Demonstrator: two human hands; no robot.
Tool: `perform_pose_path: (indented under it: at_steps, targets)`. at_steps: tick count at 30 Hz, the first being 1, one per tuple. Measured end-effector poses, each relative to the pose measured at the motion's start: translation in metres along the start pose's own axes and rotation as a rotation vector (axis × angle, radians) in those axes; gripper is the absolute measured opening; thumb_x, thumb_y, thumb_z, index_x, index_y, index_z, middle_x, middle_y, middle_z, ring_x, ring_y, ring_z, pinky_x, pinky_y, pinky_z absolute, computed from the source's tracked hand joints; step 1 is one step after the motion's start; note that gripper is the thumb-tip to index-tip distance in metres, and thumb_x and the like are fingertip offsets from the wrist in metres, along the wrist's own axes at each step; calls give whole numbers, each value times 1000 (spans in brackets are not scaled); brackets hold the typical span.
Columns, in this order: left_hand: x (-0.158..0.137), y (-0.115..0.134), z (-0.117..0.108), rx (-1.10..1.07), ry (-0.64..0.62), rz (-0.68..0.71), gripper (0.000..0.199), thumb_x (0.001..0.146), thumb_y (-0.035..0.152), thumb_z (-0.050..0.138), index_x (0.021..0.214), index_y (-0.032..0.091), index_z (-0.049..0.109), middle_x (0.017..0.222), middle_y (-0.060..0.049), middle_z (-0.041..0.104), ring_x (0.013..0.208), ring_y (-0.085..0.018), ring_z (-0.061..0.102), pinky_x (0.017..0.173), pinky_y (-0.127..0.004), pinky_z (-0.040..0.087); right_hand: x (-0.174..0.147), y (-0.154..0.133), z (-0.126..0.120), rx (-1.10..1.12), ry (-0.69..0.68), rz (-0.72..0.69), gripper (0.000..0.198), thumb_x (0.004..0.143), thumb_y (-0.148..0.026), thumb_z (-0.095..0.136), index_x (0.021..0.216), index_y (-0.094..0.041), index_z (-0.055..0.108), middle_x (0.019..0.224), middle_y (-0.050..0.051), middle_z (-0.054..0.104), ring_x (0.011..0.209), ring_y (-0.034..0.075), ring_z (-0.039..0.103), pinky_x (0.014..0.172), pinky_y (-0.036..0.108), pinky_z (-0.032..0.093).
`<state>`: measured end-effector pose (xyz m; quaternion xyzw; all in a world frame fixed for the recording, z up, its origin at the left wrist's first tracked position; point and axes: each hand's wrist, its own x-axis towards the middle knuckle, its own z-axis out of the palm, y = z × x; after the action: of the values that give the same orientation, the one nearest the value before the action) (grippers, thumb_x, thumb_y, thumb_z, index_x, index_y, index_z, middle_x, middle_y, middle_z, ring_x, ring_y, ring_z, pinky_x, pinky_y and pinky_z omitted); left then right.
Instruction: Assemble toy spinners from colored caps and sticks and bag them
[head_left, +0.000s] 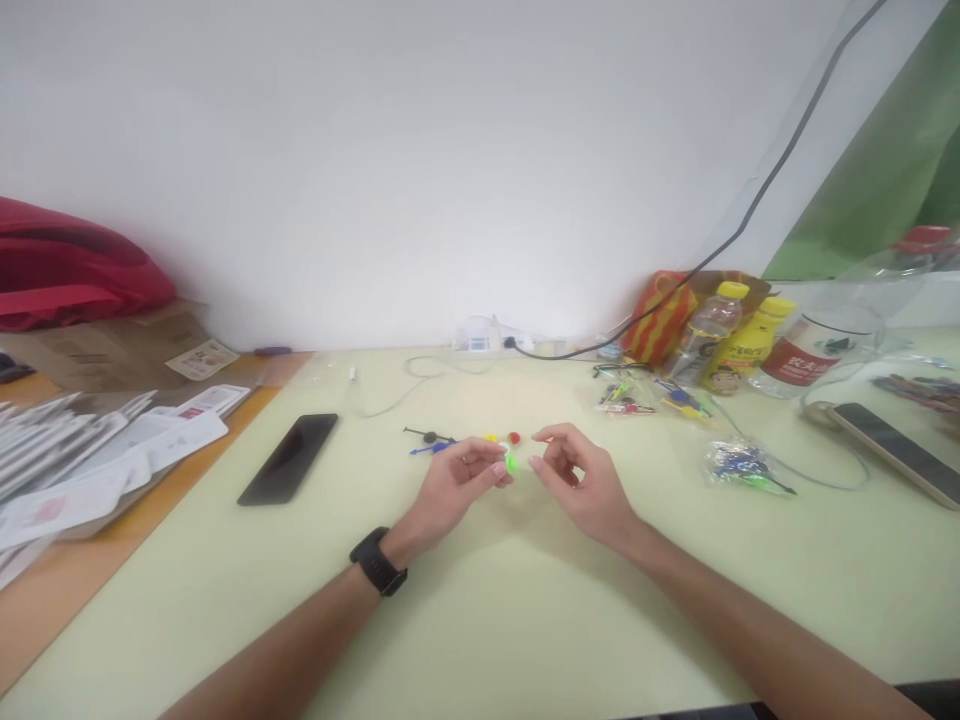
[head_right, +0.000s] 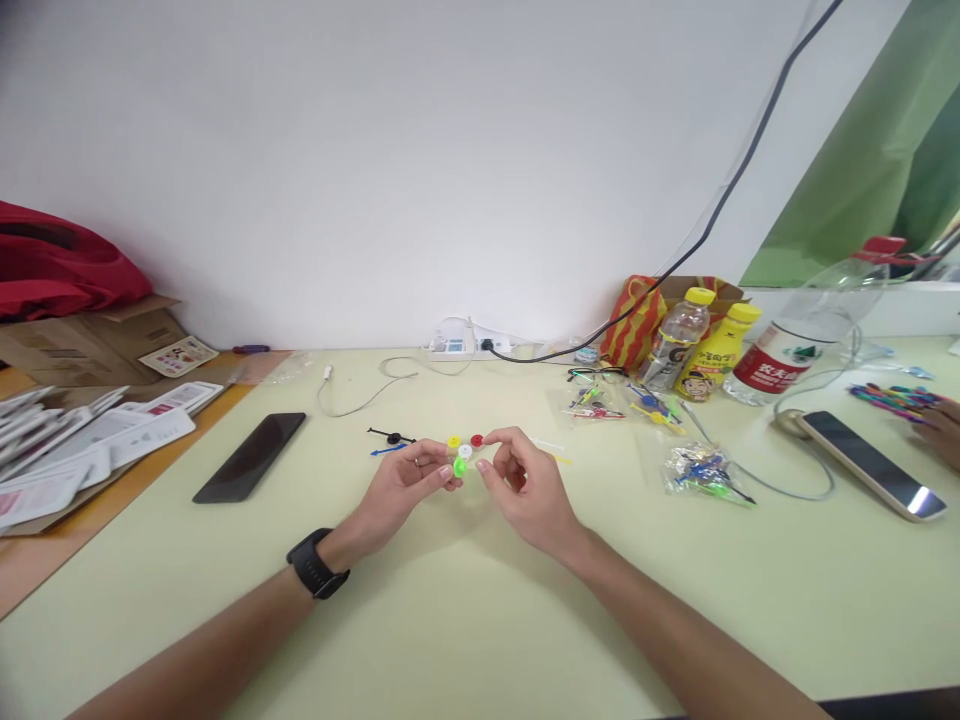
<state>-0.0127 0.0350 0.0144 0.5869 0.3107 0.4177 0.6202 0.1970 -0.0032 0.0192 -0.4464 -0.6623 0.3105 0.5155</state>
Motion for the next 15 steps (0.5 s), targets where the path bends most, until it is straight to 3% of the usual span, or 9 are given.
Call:
perform_pose_path:
  at_steps: [15]
  targets:
    - [-4,2,5,-12,-68,-27,28,84,35,80,104,17,72,94,-7,71,85,-19,69,84,-38,61,-1,8,-1,-106,15,-20,22,92,-35,62,111,-25,58,67,-6,47,54,13,42,52,26,36]
